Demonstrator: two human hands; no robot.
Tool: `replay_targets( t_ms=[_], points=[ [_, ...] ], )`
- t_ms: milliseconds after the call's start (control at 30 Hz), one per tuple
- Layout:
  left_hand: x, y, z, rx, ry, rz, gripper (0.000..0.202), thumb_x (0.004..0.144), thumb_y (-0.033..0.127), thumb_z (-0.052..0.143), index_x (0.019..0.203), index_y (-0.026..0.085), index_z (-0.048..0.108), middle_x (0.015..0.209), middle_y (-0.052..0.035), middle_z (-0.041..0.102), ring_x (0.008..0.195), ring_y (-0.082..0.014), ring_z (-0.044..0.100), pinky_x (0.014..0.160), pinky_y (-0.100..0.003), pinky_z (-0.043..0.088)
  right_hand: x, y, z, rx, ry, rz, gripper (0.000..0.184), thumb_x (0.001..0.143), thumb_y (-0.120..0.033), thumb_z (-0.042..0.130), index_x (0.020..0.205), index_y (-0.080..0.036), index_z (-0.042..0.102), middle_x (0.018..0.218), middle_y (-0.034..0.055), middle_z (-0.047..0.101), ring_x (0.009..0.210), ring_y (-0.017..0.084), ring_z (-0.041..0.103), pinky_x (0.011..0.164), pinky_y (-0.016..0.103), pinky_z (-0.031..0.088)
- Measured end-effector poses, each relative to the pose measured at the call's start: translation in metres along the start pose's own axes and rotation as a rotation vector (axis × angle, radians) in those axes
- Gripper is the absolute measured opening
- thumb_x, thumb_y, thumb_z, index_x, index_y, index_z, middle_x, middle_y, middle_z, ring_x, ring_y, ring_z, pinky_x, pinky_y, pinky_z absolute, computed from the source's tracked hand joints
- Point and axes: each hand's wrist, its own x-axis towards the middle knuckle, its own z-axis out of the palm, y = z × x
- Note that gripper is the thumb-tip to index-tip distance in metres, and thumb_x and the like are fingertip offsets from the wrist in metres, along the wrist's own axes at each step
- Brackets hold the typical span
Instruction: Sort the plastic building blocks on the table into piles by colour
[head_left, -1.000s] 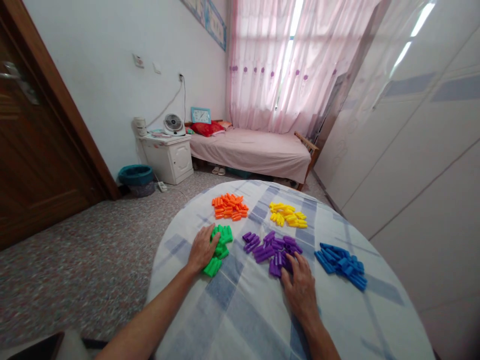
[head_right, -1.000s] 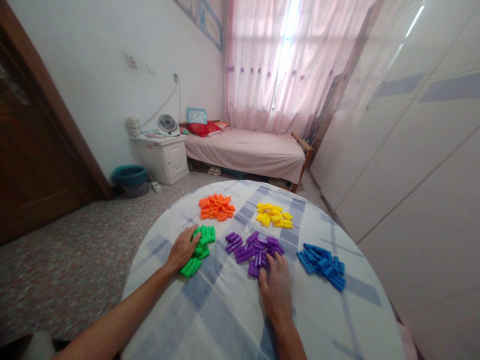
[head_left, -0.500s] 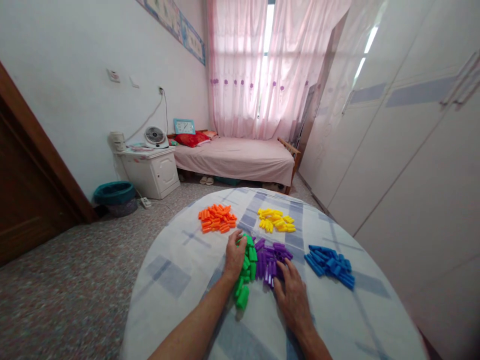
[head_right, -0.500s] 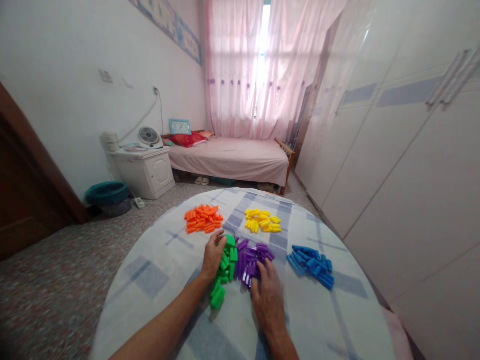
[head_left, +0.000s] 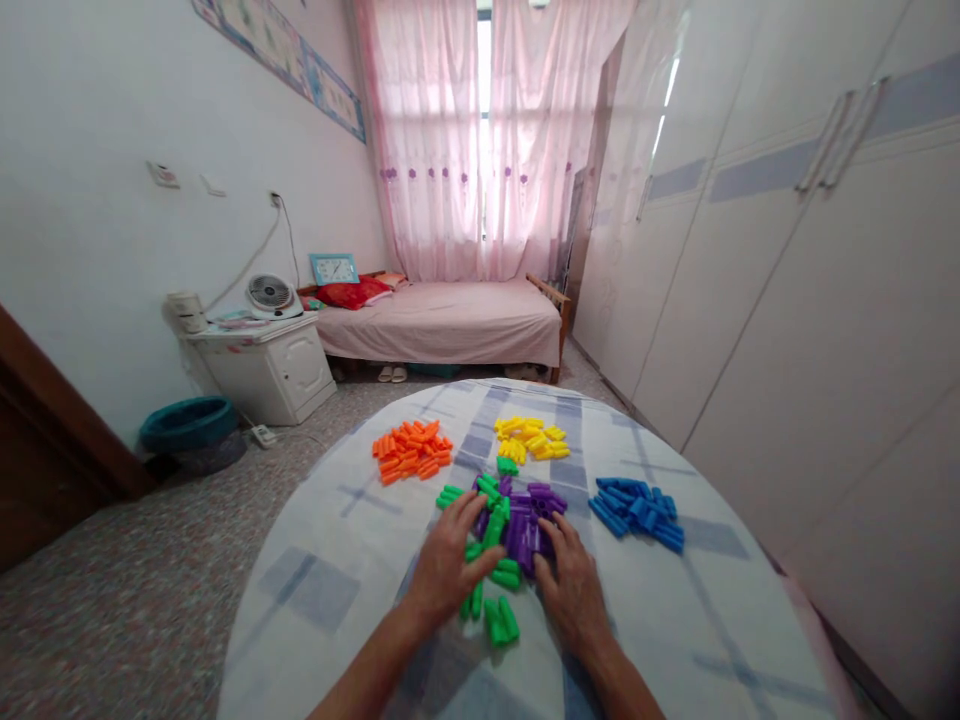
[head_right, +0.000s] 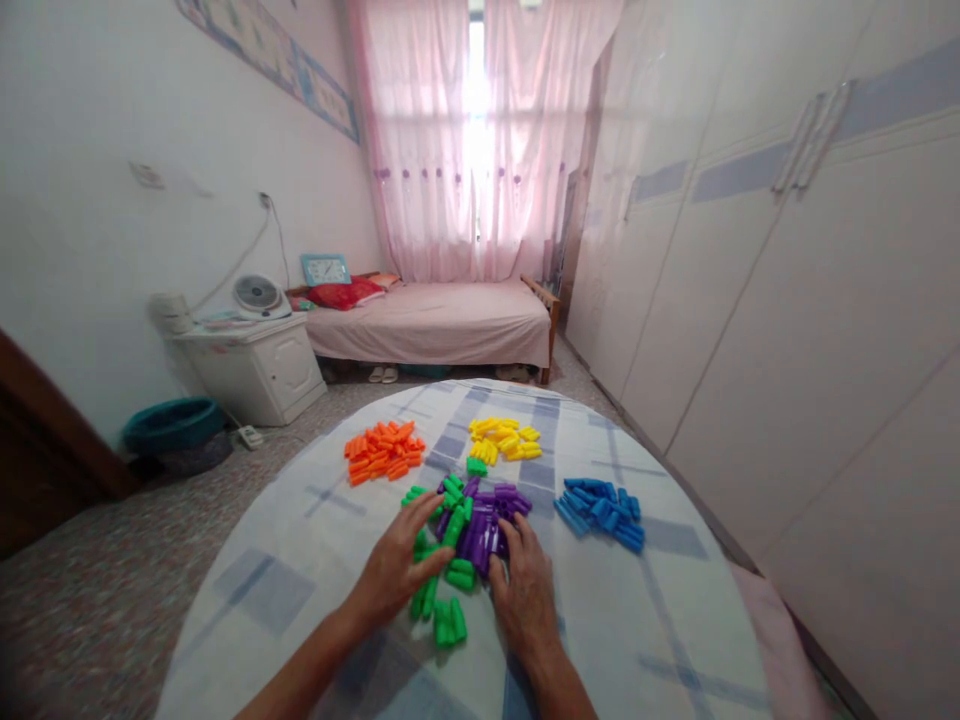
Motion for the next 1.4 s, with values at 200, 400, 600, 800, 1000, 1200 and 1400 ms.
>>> replay_targets(
  t_ms=[200, 400, 600, 800, 1000, 1200, 1400],
  points=[
    [-0.074, -0.028, -0.012, 0.377, -0.204, -0.133, 0.106, 0.047, 0.039, 0.079, 0.142, 0.031, 0.032, 0.148, -0.0112, 0.035, 0.129, -0.0364, 0.04, 0.101, -0.047, 0.039, 0.002, -0.004, -0.003, 0.018, -0.035, 0.028, 0.044, 0.083, -0.026, 0.046, 0.126, -0.02, 0.053, 0.136, 0.0096, 0.047, 0.126, 0.023, 0.044, 0.102, 0.042, 0.038],
    [-0.056, -0.018, 0.022, 0.332, -0.101, -0.085, 0.084, 0.06, 0.036, 0.068, 0.139, 0.029, 0.04, 0.137, -0.0114, 0.048, 0.125, -0.0333, 0.045, 0.101, -0.043, 0.041, 0.0, -0.006, -0.005, 0.035, -0.019, 0.026, 0.044, 0.082, -0.025, 0.046, 0.126, -0.021, 0.053, 0.136, 0.0089, 0.047, 0.126, 0.023, 0.044, 0.102, 0.042, 0.038],
    [-0.019, -0.007, 0.043, 0.161, -0.001, -0.109, 0.056, 0.068, 0.028, 0.062, 0.124, 0.021, 0.053, 0.127, -0.0123, 0.052, 0.118, -0.0294, 0.051, 0.099, -0.043, 0.043, 0.004, -0.004, -0.007, 0.114, 0.007, 0.087, 0.04, 0.087, -0.027, 0.04, 0.124, -0.02, 0.054, 0.133, 0.0088, 0.051, 0.124, 0.021, 0.046, 0.102, 0.041, 0.039],
    [0.023, -0.004, 0.055, -0.032, 0.055, 0.032, 0.036, 0.077, 0.022, 0.055, 0.113, 0.02, 0.057, 0.124, -0.0103, 0.051, 0.115, -0.0234, 0.053, 0.091, -0.038, 0.05, 0.001, -0.009, -0.008, 0.169, -0.006, 0.124, 0.039, 0.088, -0.029, 0.042, 0.121, -0.018, 0.057, 0.132, 0.0101, 0.052, 0.123, 0.021, 0.047, 0.104, 0.041, 0.038],
    [0.056, -0.016, 0.035, 0.057, 0.289, 0.069, 0.026, 0.083, 0.026, 0.049, 0.105, 0.021, 0.062, 0.113, -0.0084, 0.059, 0.11, -0.024, 0.055, 0.098, -0.042, 0.044, 0.029, 0.03, -0.05, 0.123, 0.191, 0.133, 0.043, 0.09, -0.041, 0.037, 0.123, -0.019, 0.054, 0.134, 0.0096, 0.05, 0.126, 0.021, 0.042, 0.106, 0.042, 0.033],
    [0.073, -0.07, 0.017, -0.036, 0.41, -0.141, 0.033, 0.083, 0.038, 0.046, 0.099, 0.016, 0.065, 0.108, -0.0111, 0.064, 0.108, -0.0272, 0.057, 0.098, -0.046, 0.043, 0.059, 0.149, -0.097, -0.171, 0.399, 0.325, 0.059, 0.084, -0.053, 0.029, 0.113, -0.011, 0.06, 0.122, 0.0176, 0.057, 0.117, 0.029, 0.049, 0.103, 0.048, 0.035],
    [0.07, -0.091, 0.023, -0.298, 0.278, -0.282, 0.044, 0.084, 0.049, 0.044, 0.105, 0.017, 0.065, 0.112, -0.0093, 0.067, 0.109, -0.0247, 0.059, 0.1, -0.042, 0.042, 0.057, 0.196, -0.088, -0.281, 0.112, 0.239, 0.05, 0.082, -0.047, 0.03, 0.107, -0.022, 0.065, 0.123, 0.0104, 0.06, 0.119, 0.032, 0.049, 0.098, 0.052, 0.037]
  ],
)
